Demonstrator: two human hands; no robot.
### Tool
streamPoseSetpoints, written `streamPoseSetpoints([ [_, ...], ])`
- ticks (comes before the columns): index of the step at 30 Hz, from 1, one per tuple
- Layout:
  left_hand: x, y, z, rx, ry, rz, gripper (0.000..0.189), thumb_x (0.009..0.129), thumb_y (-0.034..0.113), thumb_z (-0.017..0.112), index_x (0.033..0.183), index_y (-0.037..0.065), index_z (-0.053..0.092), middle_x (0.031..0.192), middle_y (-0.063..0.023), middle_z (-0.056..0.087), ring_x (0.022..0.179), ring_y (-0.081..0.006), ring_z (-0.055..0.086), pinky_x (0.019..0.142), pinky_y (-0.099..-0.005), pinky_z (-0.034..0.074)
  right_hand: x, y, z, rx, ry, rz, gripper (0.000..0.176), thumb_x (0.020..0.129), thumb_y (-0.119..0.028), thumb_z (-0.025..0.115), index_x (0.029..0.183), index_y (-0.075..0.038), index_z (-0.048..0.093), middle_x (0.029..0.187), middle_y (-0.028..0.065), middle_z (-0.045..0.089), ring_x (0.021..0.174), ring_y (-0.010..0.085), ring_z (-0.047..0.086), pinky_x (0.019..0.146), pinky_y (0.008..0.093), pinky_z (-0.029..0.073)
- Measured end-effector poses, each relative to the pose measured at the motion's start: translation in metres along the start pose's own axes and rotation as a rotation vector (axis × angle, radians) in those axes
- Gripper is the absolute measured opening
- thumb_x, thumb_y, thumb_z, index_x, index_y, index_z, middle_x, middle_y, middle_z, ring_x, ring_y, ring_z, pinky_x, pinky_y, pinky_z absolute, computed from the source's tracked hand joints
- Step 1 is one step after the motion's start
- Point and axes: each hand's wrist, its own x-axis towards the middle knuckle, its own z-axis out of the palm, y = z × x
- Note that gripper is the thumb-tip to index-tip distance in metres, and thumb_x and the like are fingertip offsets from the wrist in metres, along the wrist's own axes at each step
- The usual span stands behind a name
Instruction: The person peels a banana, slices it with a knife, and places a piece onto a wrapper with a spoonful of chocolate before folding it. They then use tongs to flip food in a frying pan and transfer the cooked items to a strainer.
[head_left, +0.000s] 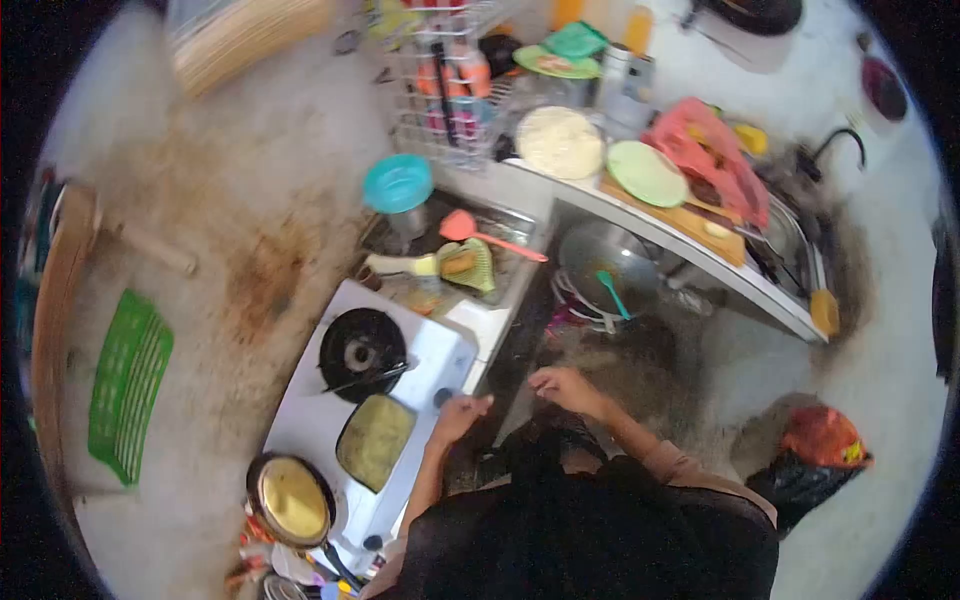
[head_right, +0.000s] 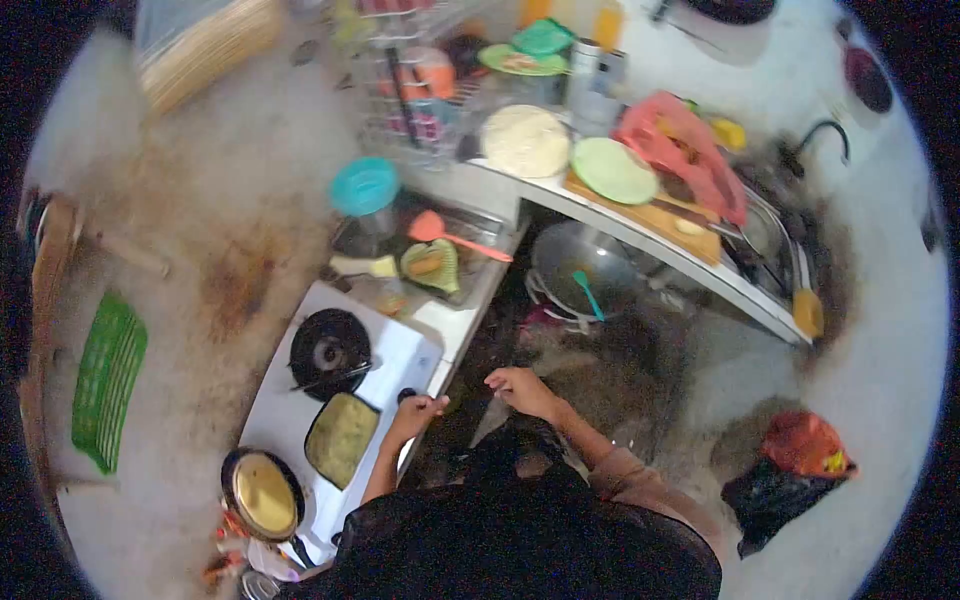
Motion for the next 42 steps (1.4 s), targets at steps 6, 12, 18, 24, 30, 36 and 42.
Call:
streamPoseSetpoints([
  [6,0.071,0.079,0.057,-0.087,-0.169,0.223,0.033,0.087,0.033,0.056,0.078,0.001,0.060,0.070,-0.0011,0.059,0.066,-0.0069,0.051,0.063,-0.0218,0.042,-0.041,0.005,-0.079,0.096,0.225,0.280,0.020,0.081,-0.014,0.062,0.093,0.001,0.061,0.072,0.0081,0.064,0.066,0.0121,0.060,0.061,0.0259,0.047],
  [12,0.145,0.189,0.125,0.232,-0.198,0.406,0.037,0.084,0.034,0.061,0.065,0.003,0.054,0.060,0.0014,0.051,0.059,-0.0070,0.045,0.054,-0.0244,0.038,-0.054,0.020,-0.216,-0.178,0.508,0.113,0.022,0.082,-0.017,0.061,0.093,0.002,0.061,0.076,0.0115,0.063,0.069,0.0146,0.059,0.064,0.0288,0.047],
  [18,0.250,0.299,0.212,0.007,-0.182,0.540,0.031,0.089,0.028,0.052,0.075,0.001,0.057,0.067,-0.0017,0.058,0.061,-0.0066,0.052,0.055,-0.0220,0.042,-0.006,0.028,-0.402,-0.525,0.567,-0.160,0.019,0.079,-0.016,0.056,0.087,0.000,0.061,0.077,0.0146,0.062,0.070,0.0241,0.062,0.064,0.0333,0.048],
  [24,0.314,0.385,0.284,-0.018,-0.049,0.655,0.022,0.089,0.021,0.053,0.084,0.000,0.057,0.067,-0.0020,0.057,0.059,-0.0069,0.052,0.055,-0.0230,0.043,0.061,0.022,-0.530,-0.295,0.037,0.419,0.017,0.079,-0.014,0.051,0.082,0.000,0.060,0.074,0.0121,0.062,0.058,0.0188,0.059,0.056,0.0324,0.046],
  [30,0.319,0.385,0.309,0.322,0.019,0.933,0.023,0.080,0.020,0.062,0.094,0.002,0.060,0.083,-0.0118,0.057,0.075,-0.0221,0.056,0.064,-0.0318,0.043,-0.003,0.103,-0.533,-0.596,0.170,-0.087,0.013,0.075,-0.010,0.052,0.080,-0.002,0.060,0.077,0.0121,0.059,0.074,0.0263,0.057,0.067,0.0370,0.046],
  [36,0.327,0.386,0.349,0.746,0.058,0.986,0.041,0.077,0.032,0.063,0.109,0.008,0.055,0.094,-0.0112,0.049,0.094,-0.0288,0.049,0.082,-0.0415,0.036,-0.057,0.134,-0.501,-0.924,0.608,0.017,0.024,0.076,-0.012,0.055,0.098,-0.005,0.056,0.098,0.0118,0.052,0.098,0.0292,0.049,0.081,0.0404,0.041],
  [42,0.330,0.387,0.347,0.565,0.009,0.999,0.035,0.078,0.025,0.063,0.105,0.004,0.054,0.086,-0.0118,0.054,0.081,-0.0257,0.054,0.071,-0.0384,0.044,-0.067,0.152,-0.503,-1.000,0.599,0.084,0.030,0.076,-0.017,0.058,0.102,-0.005,0.054,0.095,0.0127,0.052,0.094,0.0309,0.049,0.081,0.0416,0.040],
])
